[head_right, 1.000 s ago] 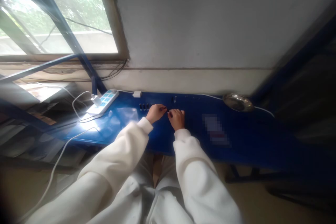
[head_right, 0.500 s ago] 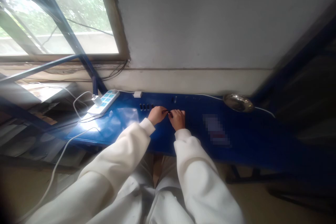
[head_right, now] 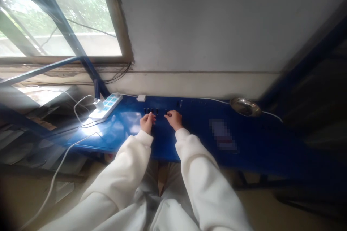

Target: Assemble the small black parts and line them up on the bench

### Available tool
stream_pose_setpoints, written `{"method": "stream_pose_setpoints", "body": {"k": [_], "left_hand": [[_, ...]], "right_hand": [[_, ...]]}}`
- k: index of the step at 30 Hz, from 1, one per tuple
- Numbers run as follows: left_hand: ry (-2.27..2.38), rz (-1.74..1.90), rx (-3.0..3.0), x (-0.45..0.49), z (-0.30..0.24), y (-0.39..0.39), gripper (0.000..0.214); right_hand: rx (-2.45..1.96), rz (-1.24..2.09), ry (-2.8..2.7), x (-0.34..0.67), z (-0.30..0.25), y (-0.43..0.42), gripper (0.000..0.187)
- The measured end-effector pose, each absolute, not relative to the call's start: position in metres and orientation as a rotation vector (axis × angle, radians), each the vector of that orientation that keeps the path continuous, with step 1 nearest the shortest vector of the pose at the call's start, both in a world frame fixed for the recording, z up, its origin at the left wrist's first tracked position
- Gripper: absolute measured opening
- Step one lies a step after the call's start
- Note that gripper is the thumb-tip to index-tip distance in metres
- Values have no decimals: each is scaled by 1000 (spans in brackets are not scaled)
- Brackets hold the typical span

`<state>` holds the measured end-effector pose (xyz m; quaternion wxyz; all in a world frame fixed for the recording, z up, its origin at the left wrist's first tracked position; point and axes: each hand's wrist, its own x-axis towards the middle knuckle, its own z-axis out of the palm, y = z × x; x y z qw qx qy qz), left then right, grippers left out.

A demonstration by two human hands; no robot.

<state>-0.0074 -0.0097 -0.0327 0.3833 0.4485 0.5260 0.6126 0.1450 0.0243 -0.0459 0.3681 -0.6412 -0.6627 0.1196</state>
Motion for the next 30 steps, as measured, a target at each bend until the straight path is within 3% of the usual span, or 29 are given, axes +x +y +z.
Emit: {"method": "stream_pose_setpoints", "body": {"k": [12, 17, 19, 21, 26, 30], "left_hand": [[1289, 1542, 1052, -7, -30, -13, 41], [1287, 1527, 1052, -7, -33, -10, 42], [1282, 1521, 1055, -8, -34, -10, 43], [1274, 1516, 1051, -7, -34, -10, 42], [1263, 1517, 1054, -6, -34, -10, 41], [1282, 1501, 1071, -5, -35, -11, 41]], "right_hand": [[-1787, 415, -1761, 119, -41, 44, 11], [-1815, 560, -1770, 143, -33, 56, 24], [-1915, 585, -1679, 164, -31, 62, 19], [-2018, 542, -1551, 186, -32, 67, 16], [-2135, 366, -1386, 212, -43, 76, 38], [-2110, 363, -1413, 203, -49, 86, 33]]}}
